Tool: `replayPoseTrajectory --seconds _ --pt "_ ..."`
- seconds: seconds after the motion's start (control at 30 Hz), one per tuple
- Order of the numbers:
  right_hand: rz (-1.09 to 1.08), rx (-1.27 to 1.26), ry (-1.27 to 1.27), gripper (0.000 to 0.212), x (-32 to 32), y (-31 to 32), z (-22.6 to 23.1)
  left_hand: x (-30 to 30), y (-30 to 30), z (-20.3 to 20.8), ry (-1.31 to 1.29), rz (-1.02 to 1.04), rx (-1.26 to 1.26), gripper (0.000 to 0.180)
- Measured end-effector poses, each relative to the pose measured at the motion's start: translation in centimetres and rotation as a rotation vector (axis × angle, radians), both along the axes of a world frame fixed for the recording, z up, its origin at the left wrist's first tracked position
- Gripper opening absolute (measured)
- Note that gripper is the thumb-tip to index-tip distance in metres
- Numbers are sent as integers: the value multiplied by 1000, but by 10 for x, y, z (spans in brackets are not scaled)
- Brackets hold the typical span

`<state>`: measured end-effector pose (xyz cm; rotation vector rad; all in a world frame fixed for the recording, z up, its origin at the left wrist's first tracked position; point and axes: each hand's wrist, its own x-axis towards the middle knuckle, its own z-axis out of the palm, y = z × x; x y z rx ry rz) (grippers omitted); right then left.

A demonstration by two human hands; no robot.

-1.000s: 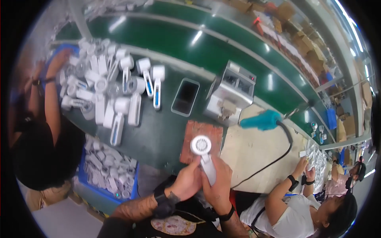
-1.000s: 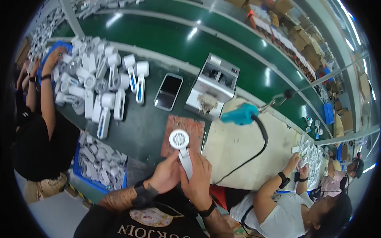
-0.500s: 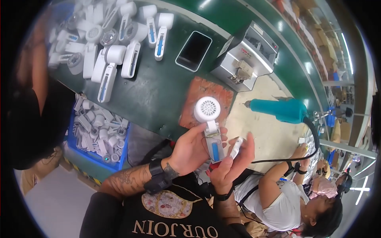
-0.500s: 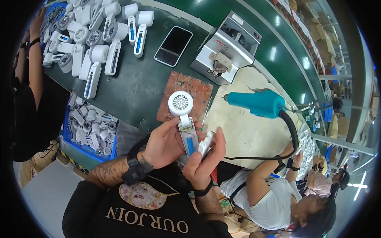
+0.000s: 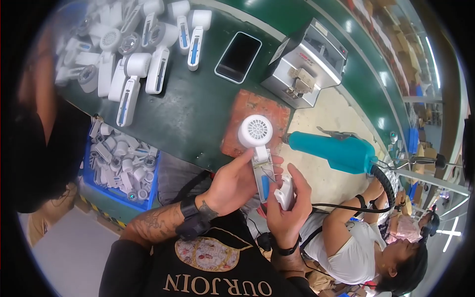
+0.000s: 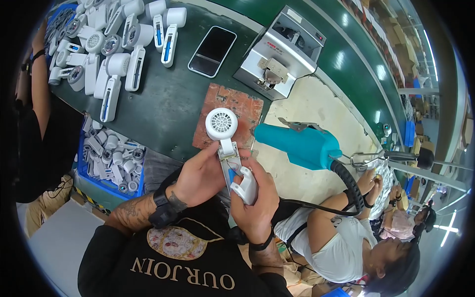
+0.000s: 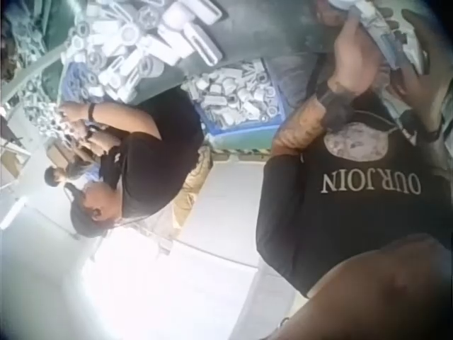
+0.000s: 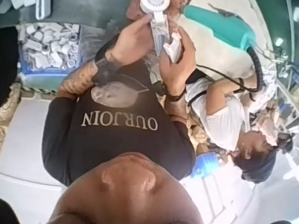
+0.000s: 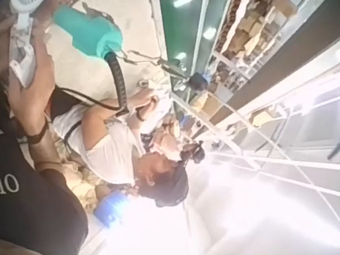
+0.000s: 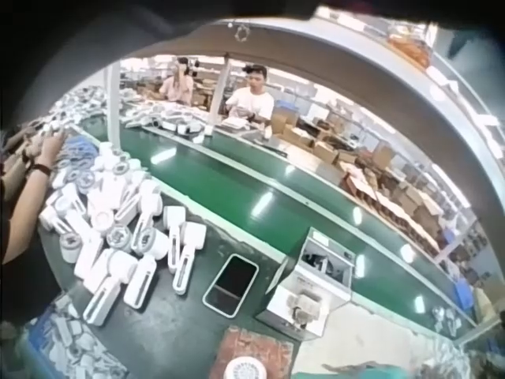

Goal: The person picks up a white plastic fan component, uses a power screwdriver to fasten a screw into it, and then fits a blue battery cover into the handle. They then place the assembled fan onto a conveyor belt and reach for another component from a pile.

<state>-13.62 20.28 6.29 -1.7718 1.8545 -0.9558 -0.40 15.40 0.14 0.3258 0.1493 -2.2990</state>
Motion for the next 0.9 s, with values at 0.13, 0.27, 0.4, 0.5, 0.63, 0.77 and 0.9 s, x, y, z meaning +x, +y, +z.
replayPoseTrajectory --seconds 0.13,0.27,0.4,0.5,0.63,0.77,0.9 --pt "31 19 23 51 -2 0 -3 3 1 -4 -50 -12 -62 36" --pt "6 81 -14 51 -6 1 -5 0 4 2 -206 -13 -168 42" --pt "-149 66 -303 54 -1 6 -7 -1 5 2 -293 -41 -193 46" --pt "-86 84 -677 51 -7 8 -1 -1 7 0 -342 -35 -205 45" --pt "-159 56 -589 46 -2 4 1 -3 7 0 -338 -26 -207 44" --pt "-13 -34 -71 46 -7 -10 -3 -4 6 -1 -253 1 -112 36" --pt "9 55 92 47 9 -16 0 -4 6 6 -189 7 -7 45"
